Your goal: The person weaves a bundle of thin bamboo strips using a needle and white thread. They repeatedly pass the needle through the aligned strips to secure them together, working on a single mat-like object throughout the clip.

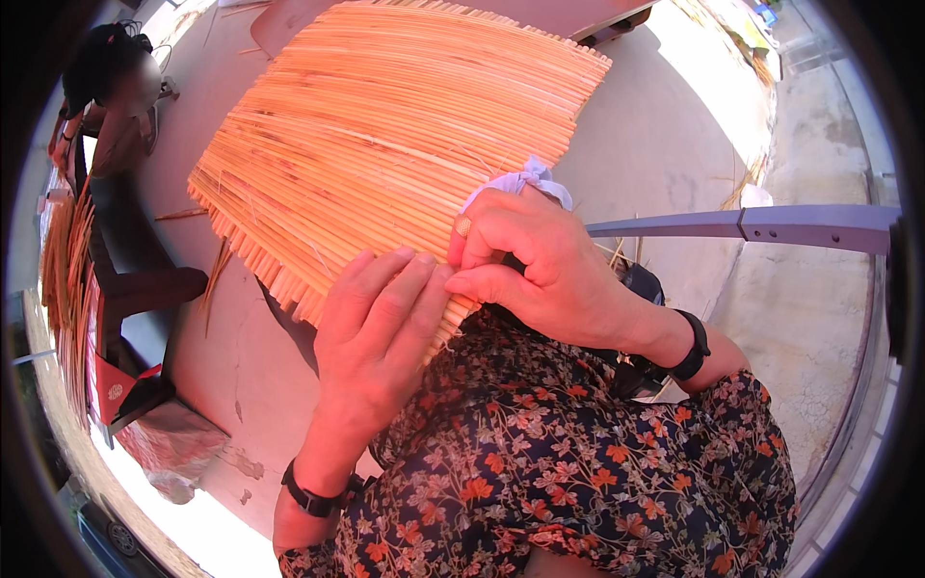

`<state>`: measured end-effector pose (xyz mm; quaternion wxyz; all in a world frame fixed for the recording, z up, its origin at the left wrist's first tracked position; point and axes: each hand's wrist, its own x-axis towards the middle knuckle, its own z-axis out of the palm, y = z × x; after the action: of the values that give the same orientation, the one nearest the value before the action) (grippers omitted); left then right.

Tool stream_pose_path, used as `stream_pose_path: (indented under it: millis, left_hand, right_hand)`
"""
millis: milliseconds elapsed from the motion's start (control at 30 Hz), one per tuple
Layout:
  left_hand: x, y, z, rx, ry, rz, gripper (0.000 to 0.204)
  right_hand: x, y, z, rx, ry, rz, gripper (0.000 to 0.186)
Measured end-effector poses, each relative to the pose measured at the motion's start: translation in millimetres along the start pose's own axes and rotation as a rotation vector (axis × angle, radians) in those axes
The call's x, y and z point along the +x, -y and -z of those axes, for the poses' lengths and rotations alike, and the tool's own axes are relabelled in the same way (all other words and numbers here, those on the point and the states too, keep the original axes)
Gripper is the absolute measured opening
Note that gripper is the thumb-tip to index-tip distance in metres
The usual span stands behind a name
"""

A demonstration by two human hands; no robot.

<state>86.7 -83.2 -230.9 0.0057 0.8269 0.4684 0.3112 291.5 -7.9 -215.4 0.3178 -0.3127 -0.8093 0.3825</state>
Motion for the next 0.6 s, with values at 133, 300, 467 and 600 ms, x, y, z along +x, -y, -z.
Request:
stream_pose_path:
  millis: [133, 300, 467, 600]
  left_hand:
    - [-0.2, -1.6, 3.4, -0.027, 0.045, -0.017, 0.037]
    - [-11.8, -3.3, 6.6, -0.036, 0.163, 0.022, 0.041]
    - [-14.2, -1.3, 0.0, -0.018, 0.112, -0.001, 0.043]
    - [-19.1, -4.1, -2.0, -0.023, 0.086, 0.03, 0.045]
  right_hand:
    - [-5.0, -2.5, -6.3, -0.094, -0.055, 0.149, 0.019]
    - [25.5, 30.6, 19.5, -0.124, -0.163, 0.508, 0.017]
    - [66.3, 36.1, 39.5, 0.751, 0.04, -0.047, 0.022]
    - [69.0, 34.9, 27.1, 1.302, 0.236, -0.355, 0.026]
